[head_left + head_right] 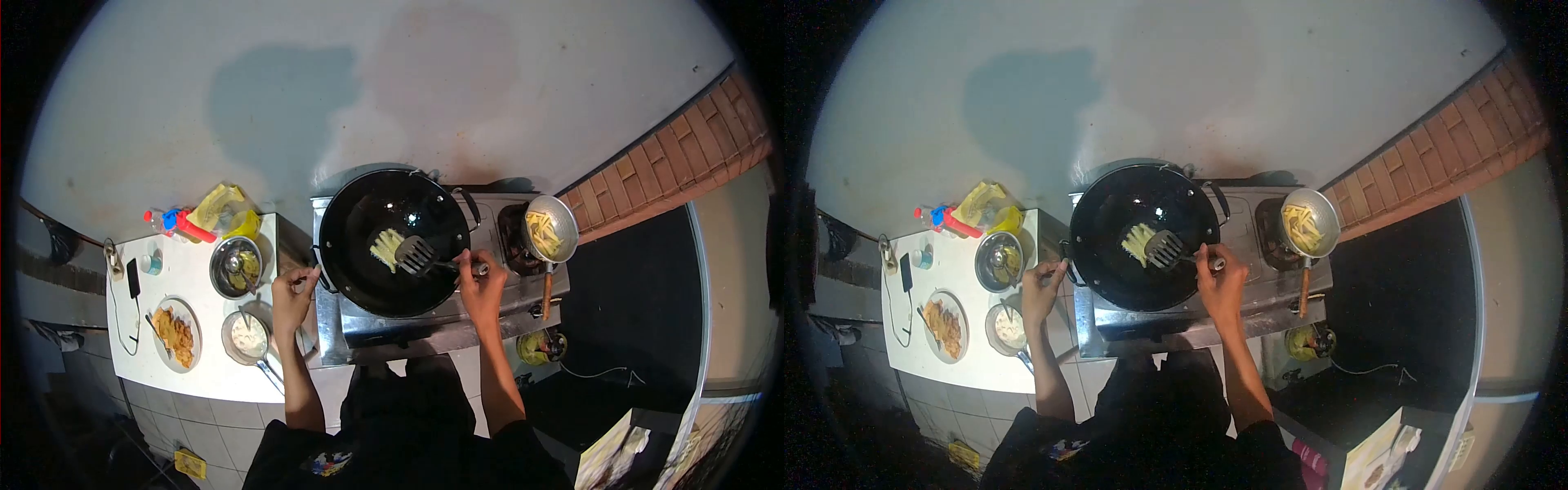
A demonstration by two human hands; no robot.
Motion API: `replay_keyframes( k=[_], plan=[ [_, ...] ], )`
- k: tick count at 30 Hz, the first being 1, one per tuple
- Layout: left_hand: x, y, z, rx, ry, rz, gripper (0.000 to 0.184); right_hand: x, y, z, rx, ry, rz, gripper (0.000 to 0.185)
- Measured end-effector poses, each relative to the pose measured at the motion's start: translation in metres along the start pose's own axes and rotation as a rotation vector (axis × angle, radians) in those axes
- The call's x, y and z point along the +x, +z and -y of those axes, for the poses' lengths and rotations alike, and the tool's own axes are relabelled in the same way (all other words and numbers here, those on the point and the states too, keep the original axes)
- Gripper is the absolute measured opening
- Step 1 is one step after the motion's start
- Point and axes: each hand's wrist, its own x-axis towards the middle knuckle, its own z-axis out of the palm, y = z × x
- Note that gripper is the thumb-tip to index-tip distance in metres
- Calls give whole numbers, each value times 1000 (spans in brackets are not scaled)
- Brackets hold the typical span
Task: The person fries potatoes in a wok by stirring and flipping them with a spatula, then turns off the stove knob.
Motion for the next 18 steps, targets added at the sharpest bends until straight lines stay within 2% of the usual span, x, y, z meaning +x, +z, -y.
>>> replay_keyframes(
  k=[2, 4, 10, 18],
  plan=[
    [-1, 1, 2, -7, -45, 11, 28, 1, -1, -2, -10, -30, -4, 25],
    [1, 1, 6, 22, 19, -6, 29, 1, -1, 0, 36, 54, -13, 24],
    [-4, 1, -9, 21, -11, -14, 26, 3, -5, 2, 68, 70, 32, 23],
    [-10, 8, -28, 170, -49, -98, 26, 23, -16, -8, 119, 1, 48, 18]
  ],
)
